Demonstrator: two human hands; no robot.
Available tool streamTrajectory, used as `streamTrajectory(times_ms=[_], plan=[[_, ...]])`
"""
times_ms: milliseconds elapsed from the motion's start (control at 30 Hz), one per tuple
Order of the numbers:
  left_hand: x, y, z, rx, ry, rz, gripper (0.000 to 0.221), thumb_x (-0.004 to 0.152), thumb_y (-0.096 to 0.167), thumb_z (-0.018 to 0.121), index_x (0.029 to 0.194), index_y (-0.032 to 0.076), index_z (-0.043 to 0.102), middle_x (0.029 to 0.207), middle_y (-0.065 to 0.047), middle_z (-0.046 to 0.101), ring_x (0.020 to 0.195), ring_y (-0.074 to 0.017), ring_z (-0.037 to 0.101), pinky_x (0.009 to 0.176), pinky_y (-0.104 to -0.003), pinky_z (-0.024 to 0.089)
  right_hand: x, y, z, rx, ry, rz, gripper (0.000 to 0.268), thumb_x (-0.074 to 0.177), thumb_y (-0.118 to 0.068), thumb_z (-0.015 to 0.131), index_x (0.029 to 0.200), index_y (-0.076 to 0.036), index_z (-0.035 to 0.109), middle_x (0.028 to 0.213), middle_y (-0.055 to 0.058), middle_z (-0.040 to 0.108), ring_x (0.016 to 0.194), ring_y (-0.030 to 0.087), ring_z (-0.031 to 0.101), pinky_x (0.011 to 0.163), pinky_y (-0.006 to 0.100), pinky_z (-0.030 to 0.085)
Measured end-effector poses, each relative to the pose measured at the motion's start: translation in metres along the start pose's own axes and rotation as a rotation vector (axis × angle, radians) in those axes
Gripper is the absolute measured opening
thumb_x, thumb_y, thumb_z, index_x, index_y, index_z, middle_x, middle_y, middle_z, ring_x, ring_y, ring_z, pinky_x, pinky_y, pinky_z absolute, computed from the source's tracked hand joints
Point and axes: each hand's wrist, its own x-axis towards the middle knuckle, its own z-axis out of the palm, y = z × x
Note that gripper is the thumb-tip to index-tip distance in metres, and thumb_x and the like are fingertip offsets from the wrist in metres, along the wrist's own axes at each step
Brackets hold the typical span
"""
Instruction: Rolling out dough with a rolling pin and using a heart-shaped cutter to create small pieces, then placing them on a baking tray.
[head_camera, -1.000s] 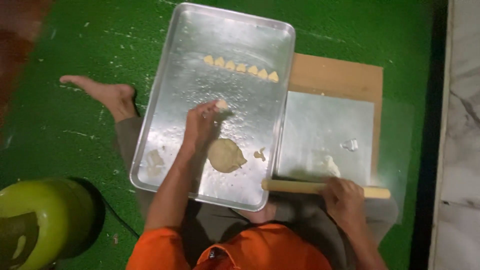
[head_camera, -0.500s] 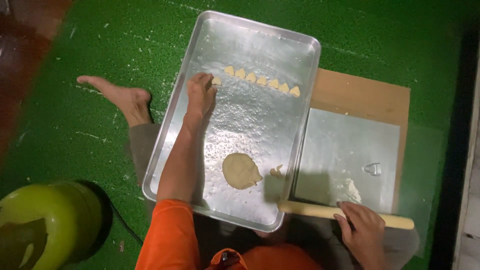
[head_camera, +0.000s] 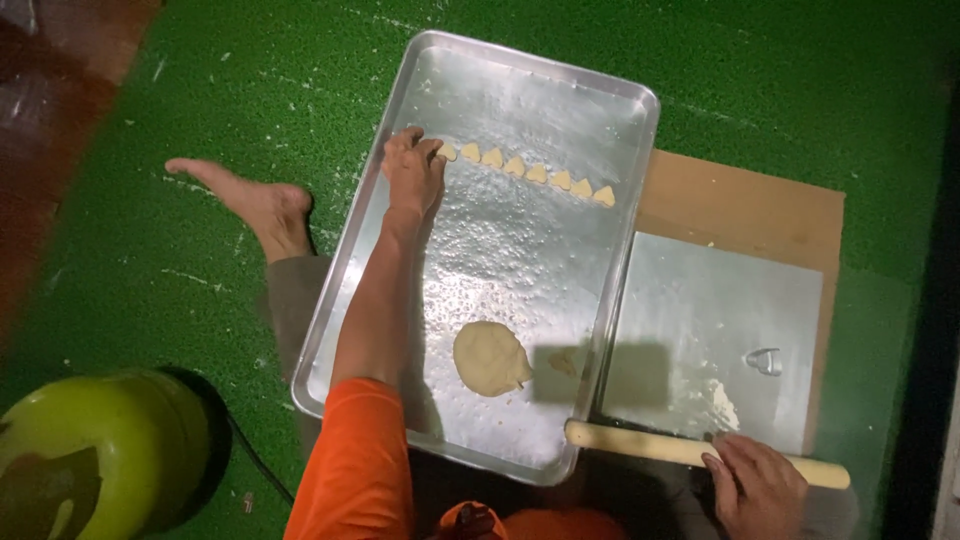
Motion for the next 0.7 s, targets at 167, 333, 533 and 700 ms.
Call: streamTrajectory(times_ms=[167, 333, 533, 700], plan=[[0.012, 0.011, -0.004, 0.036, -0.070, -0.069, 0.024, 0.090, 0.022, 0.074, 0.112, 0.019, 0.080, 0.139, -0.005, 0.055, 0.126, -0.0272, 0.044, 0.108, -0.043, 0.031, 0.003, -0.007, -0.005, 0.046, 0.070, -0.049, 0.025, 0.078, -0.015, 0.082, 0.101, -0.006, 0.079, 0.106, 0.007, 0.077, 0.091, 0.022, 0.073, 0.083, 0.034, 0.057], [0.014, 0.010, -0.002, 0.020, -0.082, -0.092, 0.024, 0.089, 0.021, 0.076, 0.113, 0.020, 0.080, 0.138, -0.004, 0.056, 0.126, -0.0261, 0.044, 0.110, -0.043, 0.028, -0.003, -0.006, -0.006, 0.025, 0.010, 0.011, 0.024, 0.078, -0.017, 0.080, 0.100, -0.007, 0.079, 0.108, 0.005, 0.077, 0.094, 0.022, 0.072, 0.086, 0.035, 0.056], [0.014, 0.008, -0.008, 0.025, -0.112, -0.096, 0.033, 0.088, 0.022, 0.079, 0.121, 0.019, 0.077, 0.139, -0.004, 0.055, 0.126, -0.0254, 0.043, 0.113, -0.041, 0.030, 0.000, -0.010, -0.011, 0.022, 0.008, 0.019, 0.028, 0.078, -0.018, 0.080, 0.104, -0.008, 0.079, 0.111, 0.005, 0.076, 0.098, 0.022, 0.071, 0.089, 0.035, 0.055], [0.011, 0.012, -0.016, -0.057, -0.128, -0.120, 0.033, 0.085, 0.018, 0.081, 0.118, 0.014, 0.078, 0.143, -0.008, 0.055, 0.130, -0.0292, 0.044, 0.116, -0.042, 0.033, 0.012, -0.029, -0.027, 0.092, 0.087, -0.028, 0.026, 0.078, -0.011, 0.081, 0.103, -0.005, 0.079, 0.107, 0.009, 0.076, 0.092, 0.025, 0.072, 0.084, 0.037, 0.057]])
